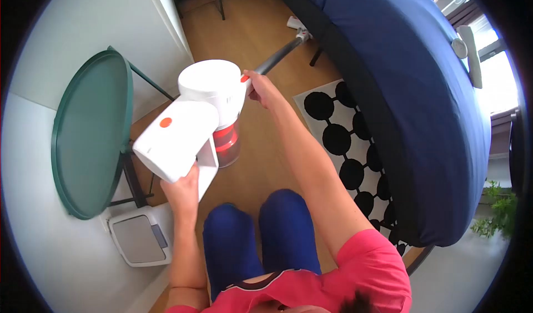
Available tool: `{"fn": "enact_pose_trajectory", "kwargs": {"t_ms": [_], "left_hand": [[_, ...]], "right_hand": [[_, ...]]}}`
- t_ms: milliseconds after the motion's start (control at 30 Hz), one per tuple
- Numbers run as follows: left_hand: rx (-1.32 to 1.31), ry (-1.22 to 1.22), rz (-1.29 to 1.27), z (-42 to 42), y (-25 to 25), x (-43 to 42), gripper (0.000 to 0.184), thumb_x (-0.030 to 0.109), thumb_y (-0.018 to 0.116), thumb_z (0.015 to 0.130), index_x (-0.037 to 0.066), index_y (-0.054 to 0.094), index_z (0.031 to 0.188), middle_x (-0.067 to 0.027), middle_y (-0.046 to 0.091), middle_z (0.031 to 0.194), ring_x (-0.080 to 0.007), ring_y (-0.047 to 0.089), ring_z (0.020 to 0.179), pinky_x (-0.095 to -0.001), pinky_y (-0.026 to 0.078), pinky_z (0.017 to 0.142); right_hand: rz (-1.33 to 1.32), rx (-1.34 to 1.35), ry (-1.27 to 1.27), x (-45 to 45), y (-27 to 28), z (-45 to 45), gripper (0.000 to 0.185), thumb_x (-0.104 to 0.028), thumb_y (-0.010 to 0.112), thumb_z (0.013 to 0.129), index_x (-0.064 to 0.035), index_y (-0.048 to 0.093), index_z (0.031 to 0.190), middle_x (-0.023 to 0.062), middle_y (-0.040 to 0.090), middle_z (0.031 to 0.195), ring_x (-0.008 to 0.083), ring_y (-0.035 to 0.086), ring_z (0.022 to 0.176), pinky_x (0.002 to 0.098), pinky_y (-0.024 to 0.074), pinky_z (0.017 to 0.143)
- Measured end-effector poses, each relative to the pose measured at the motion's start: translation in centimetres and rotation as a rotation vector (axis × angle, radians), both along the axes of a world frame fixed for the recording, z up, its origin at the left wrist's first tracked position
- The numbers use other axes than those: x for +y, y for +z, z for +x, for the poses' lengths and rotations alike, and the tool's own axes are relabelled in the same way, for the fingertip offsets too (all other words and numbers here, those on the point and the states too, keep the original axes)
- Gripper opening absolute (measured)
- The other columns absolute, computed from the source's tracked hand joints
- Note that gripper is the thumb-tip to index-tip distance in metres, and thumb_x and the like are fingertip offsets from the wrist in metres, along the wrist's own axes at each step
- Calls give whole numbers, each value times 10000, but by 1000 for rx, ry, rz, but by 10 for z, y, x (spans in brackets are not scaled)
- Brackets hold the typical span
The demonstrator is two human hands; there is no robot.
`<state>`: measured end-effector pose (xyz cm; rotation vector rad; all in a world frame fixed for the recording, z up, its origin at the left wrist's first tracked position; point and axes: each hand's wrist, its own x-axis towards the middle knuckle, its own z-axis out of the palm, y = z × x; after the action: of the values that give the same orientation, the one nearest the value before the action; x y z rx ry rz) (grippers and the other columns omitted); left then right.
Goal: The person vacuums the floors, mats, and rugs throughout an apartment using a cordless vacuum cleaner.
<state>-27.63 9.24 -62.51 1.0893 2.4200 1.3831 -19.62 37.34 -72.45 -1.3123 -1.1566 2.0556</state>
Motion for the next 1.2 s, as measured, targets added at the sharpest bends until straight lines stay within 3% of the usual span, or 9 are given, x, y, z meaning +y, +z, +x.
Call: {"fn": "enact_pose_trajectory", "kwargs": {"t_ms": [133,333,500,633,700,800,1000,1100,1200], "left_hand": [[99,-159,-55,16,30,-6,242,48,613,735,-39,576,957,-165,617,912,-313,589,849,-373,435,769],[125,-345,-187,45,118,-59,277,50,605,738,-25,572,1002,-174,594,1000,-345,550,950,-406,408,828],[-18,-275,-334,59,235,-118,290,36,595,733,-28,564,1015,-168,588,1005,-333,552,947,-395,412,825],[10,-223,-398,80,327,-193,323,30,584,735,-29,542,1050,-162,584,1018,-317,558,939,-389,414,823],[-174,-102,-433,106,362,-219,355,46,600,730,-27,537,1071,-165,581,1033,-295,555,961,-382,415,835],[-505,105,-480,147,402,-248,379,79,599,736,-28,535,1094,-177,596,1037,-309,568,990,-375,426,826],[-578,191,-533,202,427,-316,348,116,607,737,-17,567,1056,-199,615,970,-351,587,929,-381,451,771],[-426,171,-475,238,423,-351,288,139,635,752,-42,585,969,-100,581,637,-125,532,513,-285,427,485],[-634,243,-299,269,423,-365,303,131,616,763,-22,557,1018,-58,573,718,-117,518,547,-276,428,507]], "right_hand": [[-86,178,-112,-12,21,-4,320,-357,445,869,-57,545,825,50,559,675,141,536,600,316,446,569],[-386,347,-288,-81,87,26,287,-340,437,885,-60,490,926,53,577,805,159,568,712,324,482,616],[-586,349,-254,-148,125,38,270,-333,440,887,-70,473,937,78,577,835,183,576,738,349,490,652],[-763,242,-170,-227,191,66,298,-313,421,899,-37,447,1010,117,558,972,246,579,875,425,492,736],[-807,176,-93,-258,225,84,320,-316,423,903,-30,448,1045,133,549,1013,265,569,928,461,474,797],[-836,94,4,-299,254,113,346,-320,423,906,-22,449,1078,137,546,1048,267,556,963,472,453,841],[-885,100,178,-375,266,167,415,-371,395,909,4,493,1060,148,565,1057,284,538,1007,445,418,887],[-592,-385,508,-386,302,209,417,-372,386,907,3,544,1001,154,613,967,293,585,905,423,450,800],[521,-569,953,-397,329,263,407,-361,395,902,2,579,925,121,630,802,257,603,715,375,473,666]]}}
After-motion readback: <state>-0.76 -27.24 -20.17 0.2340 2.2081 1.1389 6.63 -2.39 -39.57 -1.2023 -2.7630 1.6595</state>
